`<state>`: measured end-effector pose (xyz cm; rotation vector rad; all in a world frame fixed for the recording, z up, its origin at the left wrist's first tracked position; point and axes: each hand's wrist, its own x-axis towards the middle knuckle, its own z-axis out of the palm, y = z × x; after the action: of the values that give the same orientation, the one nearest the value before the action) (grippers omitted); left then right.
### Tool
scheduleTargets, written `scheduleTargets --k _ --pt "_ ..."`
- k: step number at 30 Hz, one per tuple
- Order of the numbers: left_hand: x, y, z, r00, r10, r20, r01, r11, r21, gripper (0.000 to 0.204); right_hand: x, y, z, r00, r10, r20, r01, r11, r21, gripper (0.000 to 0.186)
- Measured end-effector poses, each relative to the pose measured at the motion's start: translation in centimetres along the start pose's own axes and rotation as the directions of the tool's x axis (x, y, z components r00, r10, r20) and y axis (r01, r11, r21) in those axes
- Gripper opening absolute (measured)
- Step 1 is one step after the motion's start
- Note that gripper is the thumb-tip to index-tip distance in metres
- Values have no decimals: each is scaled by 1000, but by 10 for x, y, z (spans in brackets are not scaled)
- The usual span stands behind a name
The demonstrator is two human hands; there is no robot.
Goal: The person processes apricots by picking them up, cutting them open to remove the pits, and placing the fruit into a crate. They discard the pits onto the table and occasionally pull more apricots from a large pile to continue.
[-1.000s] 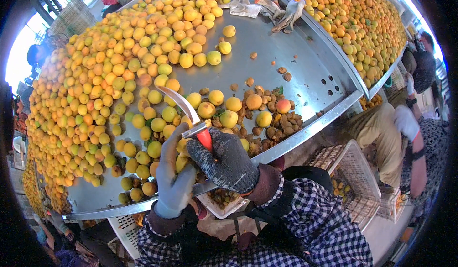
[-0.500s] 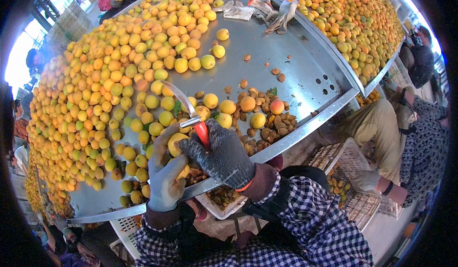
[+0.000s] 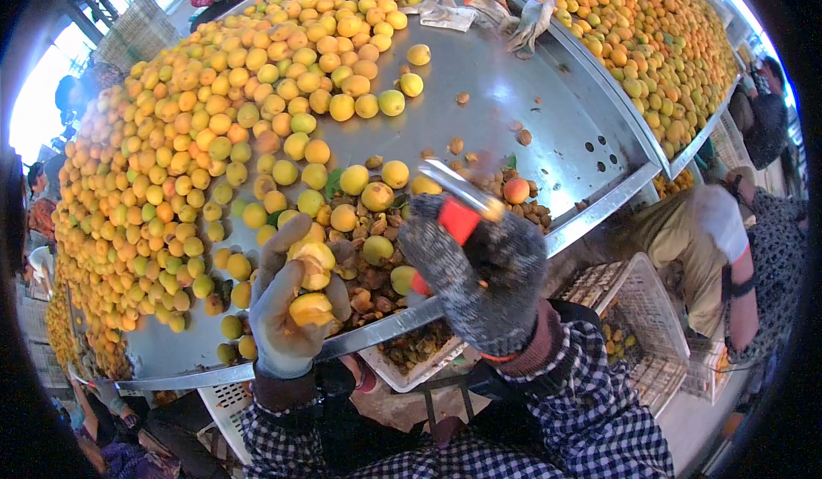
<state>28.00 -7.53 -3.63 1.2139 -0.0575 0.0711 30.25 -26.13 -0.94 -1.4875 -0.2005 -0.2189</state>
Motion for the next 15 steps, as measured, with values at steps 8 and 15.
scheduleTargets --k 8,15 --pt "0 0 15 953 -274 -129 256 956 -144 47 4 1 -22 962 -66 267 79 996 -40 25" --pt "-2 5 15 945 -326 -16 327 944 52 44 5 -14 -24 863 333 380 -320 942 -100 14"
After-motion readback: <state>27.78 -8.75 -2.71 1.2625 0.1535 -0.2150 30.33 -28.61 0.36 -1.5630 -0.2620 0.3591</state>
